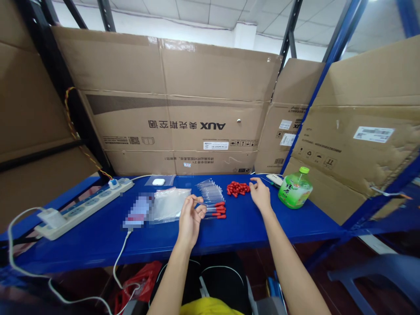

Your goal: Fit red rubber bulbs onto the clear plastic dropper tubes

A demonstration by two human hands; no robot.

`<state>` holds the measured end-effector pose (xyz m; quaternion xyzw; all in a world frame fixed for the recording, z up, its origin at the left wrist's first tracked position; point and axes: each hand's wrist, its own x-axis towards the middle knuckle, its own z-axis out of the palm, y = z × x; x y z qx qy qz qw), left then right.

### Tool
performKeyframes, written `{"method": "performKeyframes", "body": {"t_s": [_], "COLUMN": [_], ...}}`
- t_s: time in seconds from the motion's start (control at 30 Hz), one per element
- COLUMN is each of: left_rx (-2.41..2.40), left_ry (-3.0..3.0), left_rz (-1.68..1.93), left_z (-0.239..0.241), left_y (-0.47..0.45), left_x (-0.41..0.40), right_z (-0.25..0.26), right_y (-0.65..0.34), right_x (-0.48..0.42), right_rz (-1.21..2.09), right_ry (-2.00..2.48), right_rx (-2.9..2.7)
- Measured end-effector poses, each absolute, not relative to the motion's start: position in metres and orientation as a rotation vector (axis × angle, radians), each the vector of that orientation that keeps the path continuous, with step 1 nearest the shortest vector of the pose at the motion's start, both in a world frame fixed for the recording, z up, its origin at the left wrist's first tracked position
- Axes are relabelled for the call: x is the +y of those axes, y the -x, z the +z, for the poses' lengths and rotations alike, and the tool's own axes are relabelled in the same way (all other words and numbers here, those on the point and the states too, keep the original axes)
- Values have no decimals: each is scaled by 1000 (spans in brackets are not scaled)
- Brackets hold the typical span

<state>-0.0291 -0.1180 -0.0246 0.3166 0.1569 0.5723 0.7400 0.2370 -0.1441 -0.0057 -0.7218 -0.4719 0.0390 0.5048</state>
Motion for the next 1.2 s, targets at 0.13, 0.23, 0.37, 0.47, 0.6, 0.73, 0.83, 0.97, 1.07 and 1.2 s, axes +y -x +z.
{"method": "performKeyframes", "body": {"t_s": [0.13, 0.23, 0.37, 0.47, 0.6, 0.73, 0.83, 0.97, 1.07, 1.2], "left_rx": [238, 211, 181, 121, 54, 60, 87, 117, 113, 94], "left_ry": [-499, -406, -310, -228, -163, -160, -199, -259, -255, -244], "left_rz": [1104, 1020, 996, 1000, 1026, 1030, 1029, 1001, 969, 969], "left_z": [-29, -32, -34, -35, -38, -37, -32, -26, -25, -28], "left_y": [34, 37, 39, 40, 40, 38, 37, 35, 33, 29], "left_x": [-116, -117, -117, -116, -115, -116, -120, -124, -125, -125], "right_z": [-21, -37, -50, -49, -45, -43, -41, -42, -44, -48], "right_y": [-266, -277, -288, -289, -270, -225, -179, -124, -102, -95], "right_x": [-135, -127, -119, -124, -137, -149, -157, -169, -174, -177], "right_rz": [115, 158, 155, 97, 112, 429, 620, 810, 793, 787], "right_ry": [1793, 1844, 1919, 1915, 1761, 1436, 1262, 1080, 1019, 967], "right_rx": [-1128, -1161, -1113, -1082, -1053, -1003, -988, -963, -953, -945]}}
